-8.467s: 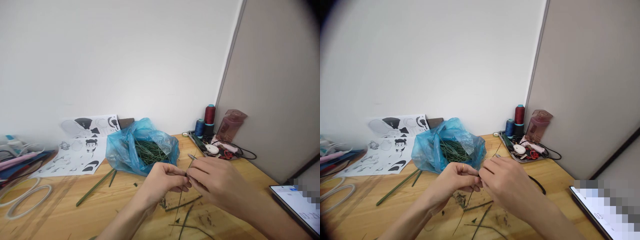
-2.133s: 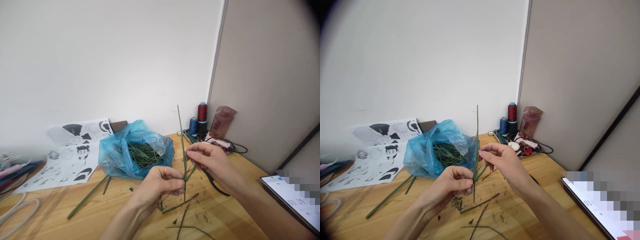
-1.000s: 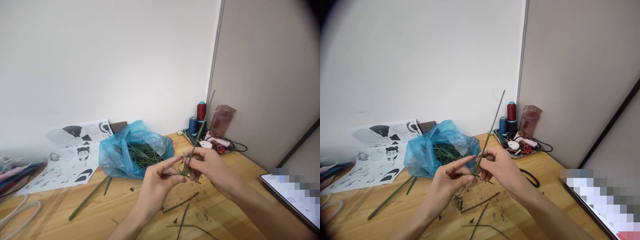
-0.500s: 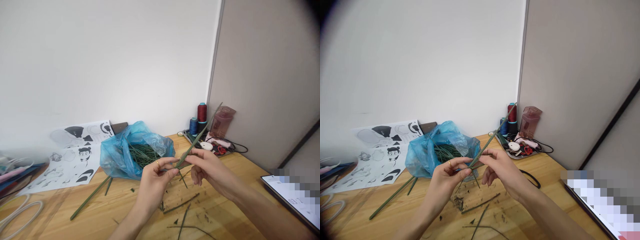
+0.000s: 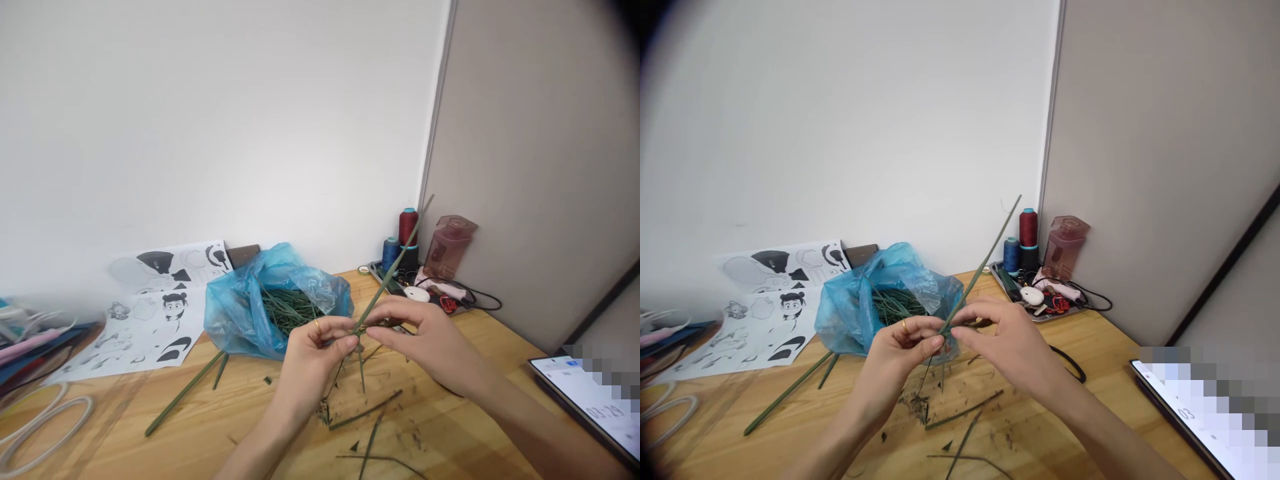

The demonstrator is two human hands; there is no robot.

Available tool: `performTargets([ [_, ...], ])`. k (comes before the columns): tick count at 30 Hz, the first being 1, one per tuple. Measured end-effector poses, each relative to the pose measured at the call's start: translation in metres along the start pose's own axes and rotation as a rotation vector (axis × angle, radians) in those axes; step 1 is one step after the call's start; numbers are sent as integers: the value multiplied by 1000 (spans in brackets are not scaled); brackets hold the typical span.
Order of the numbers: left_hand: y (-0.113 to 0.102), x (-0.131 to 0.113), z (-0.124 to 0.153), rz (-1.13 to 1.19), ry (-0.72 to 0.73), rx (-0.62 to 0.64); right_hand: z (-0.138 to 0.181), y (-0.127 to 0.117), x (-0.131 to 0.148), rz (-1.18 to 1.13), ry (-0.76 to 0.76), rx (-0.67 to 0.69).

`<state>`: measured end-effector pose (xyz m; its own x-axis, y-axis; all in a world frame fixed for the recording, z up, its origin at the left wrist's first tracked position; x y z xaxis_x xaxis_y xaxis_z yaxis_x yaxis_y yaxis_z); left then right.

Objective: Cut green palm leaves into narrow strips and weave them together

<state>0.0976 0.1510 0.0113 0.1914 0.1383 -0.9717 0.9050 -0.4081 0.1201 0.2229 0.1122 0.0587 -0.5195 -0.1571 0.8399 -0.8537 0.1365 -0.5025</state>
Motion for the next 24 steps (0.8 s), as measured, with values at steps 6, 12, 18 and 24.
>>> performTargets([
  [6, 1, 1, 0, -13, -5, 30, 1, -6, -2, 38, 40, -25],
  [12, 5, -9, 1, -57, 100, 108, -1, -4, -14, -279, 169, 108],
  [18, 8, -4, 4, -138, 63, 157, -2, -5, -20, -407, 201, 93],
  [24, 11, -3, 5, -134, 31, 167, -1, -3, -24, -535, 150, 65],
])
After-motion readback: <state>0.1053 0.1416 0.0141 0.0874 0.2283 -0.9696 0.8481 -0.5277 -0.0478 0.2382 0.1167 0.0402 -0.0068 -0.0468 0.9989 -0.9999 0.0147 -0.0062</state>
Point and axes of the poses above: each hand's wrist, its own z-axis away from the middle knuckle, its own y-axis out of the palm, x = y × z, the point moved 7 cm from there along -z, towards the middle knuckle, and after that the axes turned 10 degrees about y, right-handed, at the moved point
